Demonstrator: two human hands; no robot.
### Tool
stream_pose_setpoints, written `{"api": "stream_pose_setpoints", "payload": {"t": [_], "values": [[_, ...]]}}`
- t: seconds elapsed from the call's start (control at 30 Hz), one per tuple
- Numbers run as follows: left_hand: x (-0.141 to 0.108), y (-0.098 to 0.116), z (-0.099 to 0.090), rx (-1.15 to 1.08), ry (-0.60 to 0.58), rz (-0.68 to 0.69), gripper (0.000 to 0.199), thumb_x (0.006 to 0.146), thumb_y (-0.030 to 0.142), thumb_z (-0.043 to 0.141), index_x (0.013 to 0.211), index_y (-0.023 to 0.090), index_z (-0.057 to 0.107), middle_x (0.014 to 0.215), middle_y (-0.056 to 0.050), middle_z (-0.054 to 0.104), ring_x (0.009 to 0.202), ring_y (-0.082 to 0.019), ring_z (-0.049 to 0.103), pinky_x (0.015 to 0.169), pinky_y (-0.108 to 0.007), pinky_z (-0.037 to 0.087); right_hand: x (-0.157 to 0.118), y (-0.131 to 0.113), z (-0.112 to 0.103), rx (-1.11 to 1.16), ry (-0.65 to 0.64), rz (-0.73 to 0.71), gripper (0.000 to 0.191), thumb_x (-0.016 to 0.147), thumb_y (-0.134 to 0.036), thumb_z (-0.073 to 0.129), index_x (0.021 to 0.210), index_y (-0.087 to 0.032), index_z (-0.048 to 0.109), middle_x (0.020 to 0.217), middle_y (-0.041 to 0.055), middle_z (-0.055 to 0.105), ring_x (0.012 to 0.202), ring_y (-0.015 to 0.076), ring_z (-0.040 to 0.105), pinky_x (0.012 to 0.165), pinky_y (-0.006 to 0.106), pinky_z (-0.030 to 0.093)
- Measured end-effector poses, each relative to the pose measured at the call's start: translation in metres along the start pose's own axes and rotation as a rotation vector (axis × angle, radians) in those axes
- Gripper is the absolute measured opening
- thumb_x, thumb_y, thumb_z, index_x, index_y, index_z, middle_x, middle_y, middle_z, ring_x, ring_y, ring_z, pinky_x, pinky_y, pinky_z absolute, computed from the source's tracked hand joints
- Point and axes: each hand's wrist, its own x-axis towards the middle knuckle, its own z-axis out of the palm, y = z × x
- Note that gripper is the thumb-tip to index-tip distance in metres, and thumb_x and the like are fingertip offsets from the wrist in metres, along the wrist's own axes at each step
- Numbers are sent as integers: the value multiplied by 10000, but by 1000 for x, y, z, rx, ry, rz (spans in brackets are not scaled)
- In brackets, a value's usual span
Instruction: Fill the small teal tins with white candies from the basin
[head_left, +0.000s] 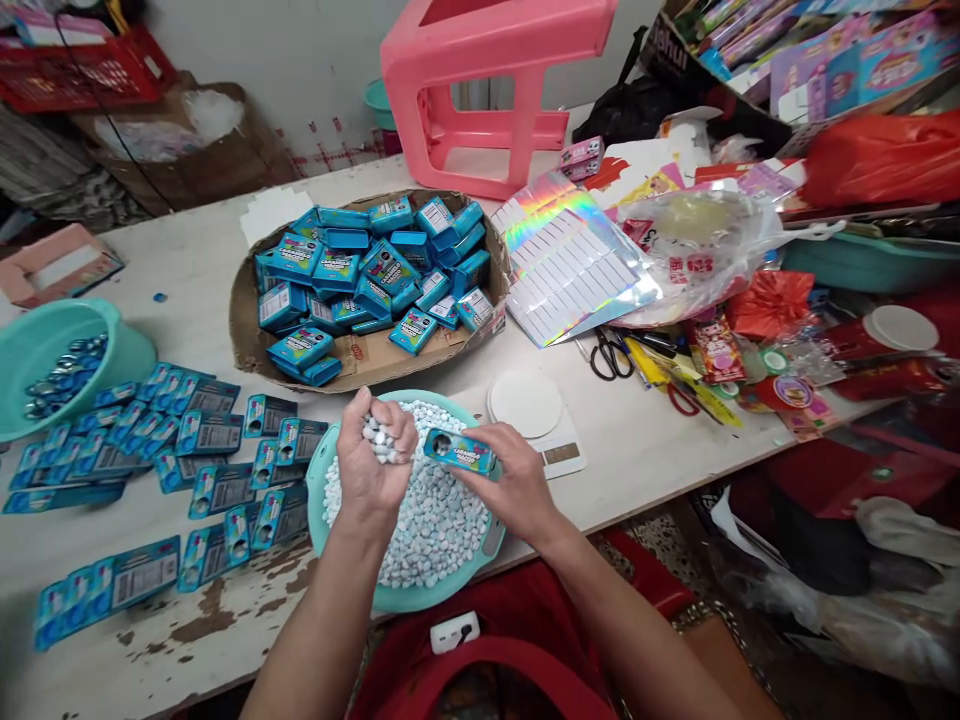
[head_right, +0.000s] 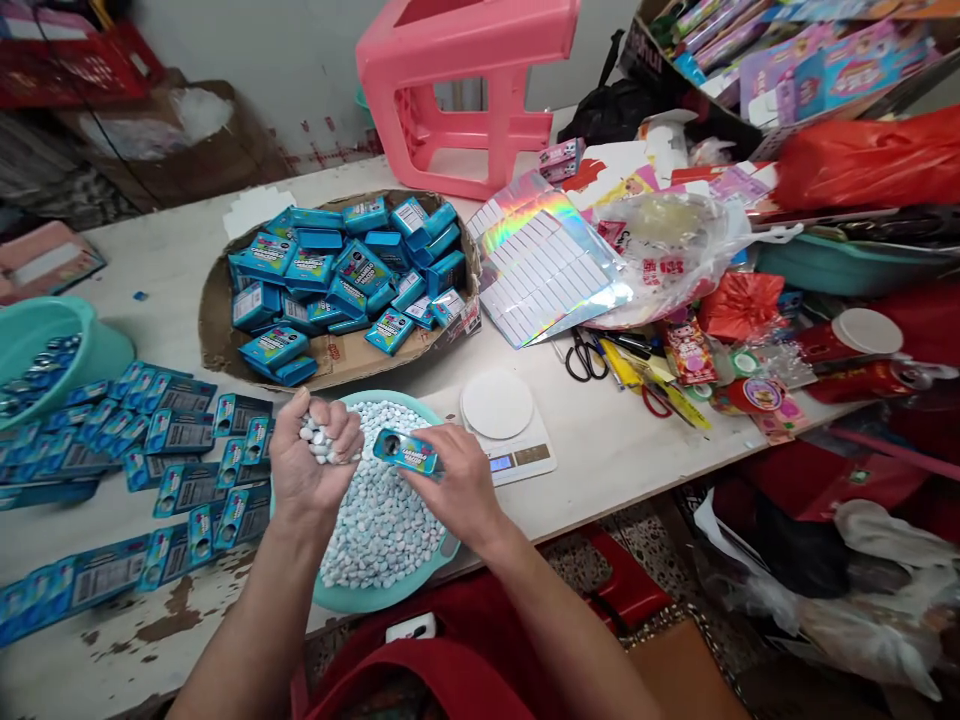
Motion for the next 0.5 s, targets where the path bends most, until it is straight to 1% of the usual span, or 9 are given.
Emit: {"api": "stream_pose_setpoints", "payload": {"t": [0.03, 0.1, 0.17, 0.23, 0.3, 0.37, 0.43, 0.5], "values": [[-1, -3, 4, 28, -4, 50, 337, 797, 342, 541, 530, 166, 436, 477, 35, 372, 413, -70, 417, 399, -191, 331, -1, -2, 7, -15, -13, -10, 348, 743, -262, 710, 1074, -261, 603, 996, 59, 641, 961, 240, 572, 853, 390, 456], [-1, -11, 5, 95, 10, 120, 303, 778, 308, 562, 534, 163, 457, 504, 22, 418, 493, -97, 493, 506, -227, 419, -3, -2, 18, -48, -21, -15, 344, 746, -240, 700, 1075, -259, 602, 988, 60, 646, 959, 246, 566, 851, 399, 446], [0, -19, 2, 143, 43, 161, 287, 769, 299, 574, 542, 166, 460, 522, 21, 434, 541, -115, 527, 579, -256, 450, -3, -1, 22, -72, -17, -6, 339, 745, -227, 692, 1071, -259, 604, 986, 58, 648, 958, 247, 563, 846, 397, 442], [0, -24, 0, 152, 64, 195, 310, 779, 310, 574, 536, 169, 444, 515, 27, 416, 542, -117, 525, 594, -262, 452, -3, -1, 21, -85, -15, 7, 331, 745, -224, 685, 1065, -258, 608, 986, 57, 645, 953, 244, 565, 841, 390, 444], [0, -26, 0, 153, 65, 220, 349, 796, 334, 576, 525, 169, 429, 505, 32, 394, 526, -109, 507, 585, -255, 446, -3, -2, 20, -95, -18, 14, 332, 740, -219, 685, 1062, -251, 611, 982, 59, 643, 955, 243, 564, 839, 384, 446], [0, -26, 3, 148, 70, 238, 387, 803, 362, 590, 520, 166, 415, 500, 38, 367, 486, -87, 458, 523, -225, 412, -3, -2, 20, -103, -25, 14, 348, 724, -204, 689, 1061, -247, 614, 977, 58, 643, 957, 245, 562, 842, 382, 444], [0, -26, 5, 130, 79, 241, 413, 805, 392, 602, 524, 161, 406, 504, 43, 346, 444, -64, 393, 439, -194, 335, -4, -2, 21, -98, -25, 20, 366, 707, -186, 692, 1059, -254, 615, 973, 53, 645, 954, 245, 561, 842, 379, 442], [-1, -24, 7, 101, 68, 208, 435, 812, 426, 591, 529, 159, 398, 500, 45, 332, 414, -51, 344, 392, -184, 268, -4, -1, 21, -69, -14, 33, 376, 696, -177, 697, 1053, -261, 618, 972, 48, 645, 951, 239, 566, 844, 371, 444]]}}
